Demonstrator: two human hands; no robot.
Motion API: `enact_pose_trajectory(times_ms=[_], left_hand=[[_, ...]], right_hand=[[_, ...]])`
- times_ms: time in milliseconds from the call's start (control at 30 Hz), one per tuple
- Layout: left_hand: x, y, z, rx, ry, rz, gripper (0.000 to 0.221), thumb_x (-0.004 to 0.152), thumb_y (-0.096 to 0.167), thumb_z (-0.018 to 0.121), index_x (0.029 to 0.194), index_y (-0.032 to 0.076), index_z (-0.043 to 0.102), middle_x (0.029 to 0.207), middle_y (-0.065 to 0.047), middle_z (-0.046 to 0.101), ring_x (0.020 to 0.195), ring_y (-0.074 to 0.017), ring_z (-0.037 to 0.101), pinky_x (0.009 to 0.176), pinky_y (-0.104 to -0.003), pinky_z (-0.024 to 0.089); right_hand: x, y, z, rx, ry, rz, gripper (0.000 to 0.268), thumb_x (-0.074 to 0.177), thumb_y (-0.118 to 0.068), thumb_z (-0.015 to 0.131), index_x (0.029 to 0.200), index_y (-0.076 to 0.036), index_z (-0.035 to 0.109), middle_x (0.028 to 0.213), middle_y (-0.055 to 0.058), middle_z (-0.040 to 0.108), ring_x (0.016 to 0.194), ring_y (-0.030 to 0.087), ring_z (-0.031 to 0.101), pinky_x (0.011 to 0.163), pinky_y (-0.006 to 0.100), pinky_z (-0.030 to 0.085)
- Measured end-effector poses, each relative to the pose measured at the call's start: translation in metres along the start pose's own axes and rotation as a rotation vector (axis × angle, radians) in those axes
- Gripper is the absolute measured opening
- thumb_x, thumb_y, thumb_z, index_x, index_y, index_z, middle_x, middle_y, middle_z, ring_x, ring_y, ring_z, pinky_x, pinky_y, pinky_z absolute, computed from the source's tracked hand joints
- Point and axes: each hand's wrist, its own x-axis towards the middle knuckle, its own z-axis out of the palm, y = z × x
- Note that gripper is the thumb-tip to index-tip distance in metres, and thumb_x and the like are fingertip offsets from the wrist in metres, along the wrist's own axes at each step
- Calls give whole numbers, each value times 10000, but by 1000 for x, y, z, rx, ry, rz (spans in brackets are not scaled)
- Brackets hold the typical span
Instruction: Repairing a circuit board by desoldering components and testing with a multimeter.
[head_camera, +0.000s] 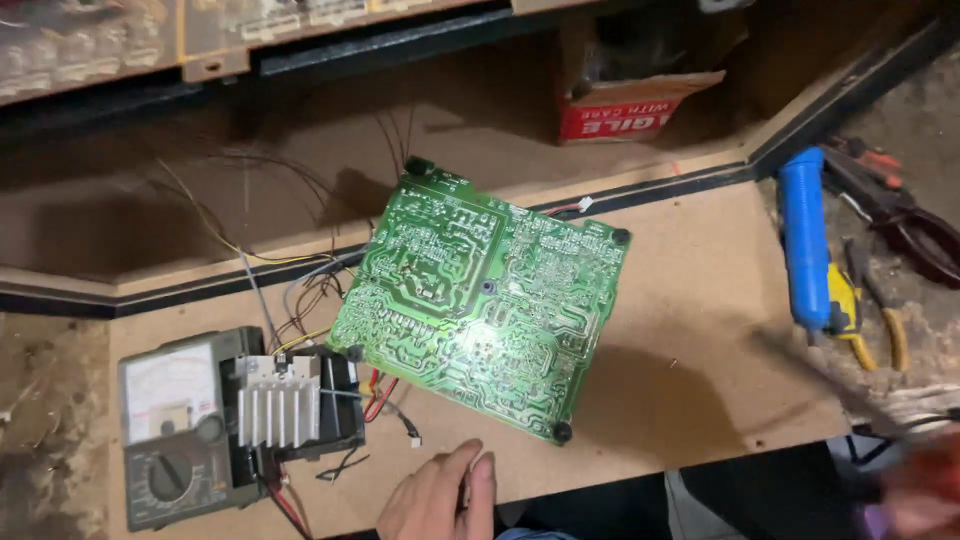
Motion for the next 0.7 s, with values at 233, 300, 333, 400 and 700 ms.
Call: enact_pose_trajectory(times_ms=[233,300,333,400,700], left_hand=[[2,-12,4,-15,-130,35,186,735,314,509,854,221,618,602,28,578,448,-152,531,444,-271,434],[-2,-18,8,-27,-82,80,176,735,295,512,855,211,608,606,30,573,432,-151,516,435,-262,424],[-5,-21,10,-14,-154,58,198,748,323,491,855,215,618,579,24,563,437,-146,521,439,-261,431],[-7,-24,13,-2,-232,35,226,761,351,470,854,219,629,553,18,553,441,-142,526,442,-260,438],[-13,-33,27,4,-206,77,249,792,354,396,845,230,606,553,43,531,418,-113,496,419,-241,409]], right_hand=[[121,-180,69,-31,-221,285,159,656,-259,514,683,-102,517,631,-49,614,584,56,637,573,147,557],[130,-160,60,16,-289,374,104,630,-185,543,571,-104,572,665,2,613,570,48,647,547,131,570],[151,-152,58,274,-654,580,362,696,-377,453,551,-110,649,590,7,685,487,99,684,486,191,573],[160,-141,52,539,-1010,806,626,762,-572,386,528,-104,729,512,23,758,401,159,715,424,255,570],[124,-143,38,283,-696,677,424,764,-278,419,665,-72,777,805,0,752,749,103,725,682,217,586]])
